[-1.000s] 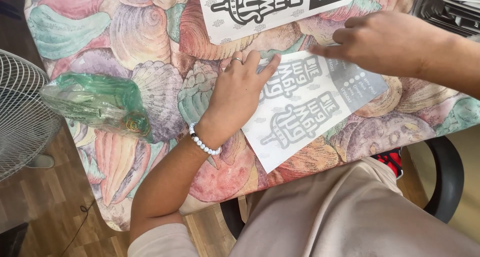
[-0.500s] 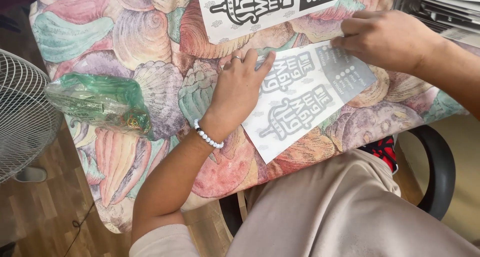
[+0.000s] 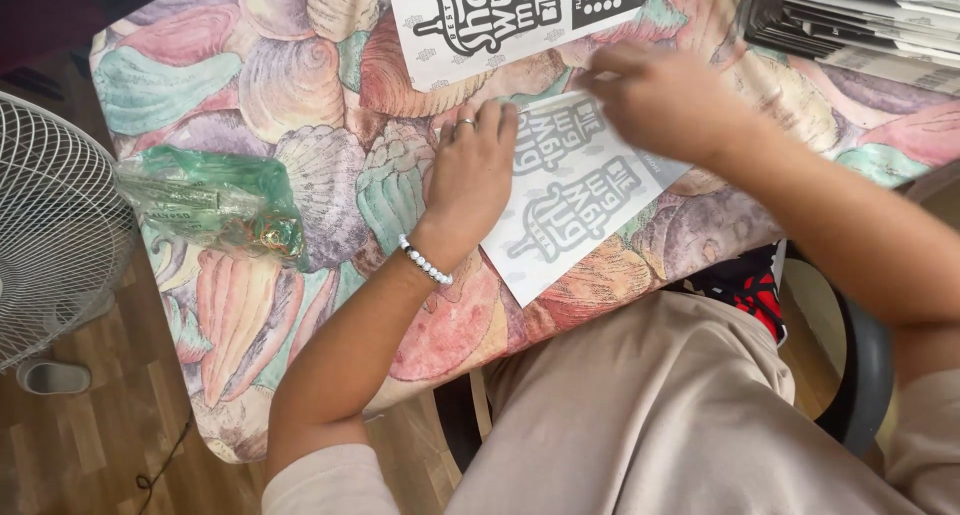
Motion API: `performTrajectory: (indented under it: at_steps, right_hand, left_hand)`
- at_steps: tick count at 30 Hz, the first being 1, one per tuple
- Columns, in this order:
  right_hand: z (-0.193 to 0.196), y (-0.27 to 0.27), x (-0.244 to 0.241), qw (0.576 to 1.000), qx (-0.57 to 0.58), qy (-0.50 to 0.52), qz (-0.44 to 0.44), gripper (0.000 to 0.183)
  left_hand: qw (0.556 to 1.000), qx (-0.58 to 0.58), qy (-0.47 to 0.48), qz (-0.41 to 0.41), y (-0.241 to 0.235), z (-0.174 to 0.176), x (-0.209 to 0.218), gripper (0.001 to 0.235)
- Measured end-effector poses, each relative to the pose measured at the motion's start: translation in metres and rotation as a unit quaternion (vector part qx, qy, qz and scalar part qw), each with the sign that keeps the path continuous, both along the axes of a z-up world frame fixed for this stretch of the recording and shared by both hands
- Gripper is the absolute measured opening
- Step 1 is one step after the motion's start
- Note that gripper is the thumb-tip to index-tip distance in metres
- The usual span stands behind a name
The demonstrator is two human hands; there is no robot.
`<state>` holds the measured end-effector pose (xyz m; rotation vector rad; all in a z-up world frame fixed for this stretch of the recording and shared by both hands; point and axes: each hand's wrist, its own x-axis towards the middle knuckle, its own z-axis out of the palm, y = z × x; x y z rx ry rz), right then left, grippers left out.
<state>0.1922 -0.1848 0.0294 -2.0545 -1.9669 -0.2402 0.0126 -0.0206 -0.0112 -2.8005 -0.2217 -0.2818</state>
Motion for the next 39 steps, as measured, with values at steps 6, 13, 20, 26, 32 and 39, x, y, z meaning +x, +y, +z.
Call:
performTrajectory:
  at_steps: [6, 13, 20, 26, 32, 39]
  right_hand:
    - [-0.027, 0.008, -0.009, 0.995, -0.097, 0.012, -0.016, 0.015]
    - [-0.036, -0.057, 0.043, 0.984, -0.055, -0.147, -0.083, 0.028]
    - [-0.024, 0.0, -0.003, 0.981, -0.137, -0.095, -0.098, 0.019]
    - [-0.037, 0.037, -0.022, 0.997, -0.053, -0.06, 0.02, 0.011]
    - [-0.043, -0.028, 0.038, 0.988, -0.075, -0.118, -0.059, 0.017]
    - [-0.035, -0.012, 0.022, 0.981, -0.122, -0.126, -0.082, 0.018]
  left_hand:
    - [0.985, -0.17, -0.026, -0.028, 0.022, -0.003, -0.013, 0.046]
    - [0.994, -0.099, 0.0, -0.055, 0.024, 0.008, -0.004, 0.052]
    - [0.999, -0.018, -0.013, -0.044, 0.012, 0.009, 0.0, 0.039]
    - [0.998, -0.036, -0.033, -0.036, 0.011, 0.004, -0.003, 0.042]
    - [0.998, -0.034, -0.023, -0.041, 0.01, 0.01, -0.004, 0.045]
    - [0.999, -0.027, -0.012, -0.031, 0.005, 0.011, -0.002, 0.049]
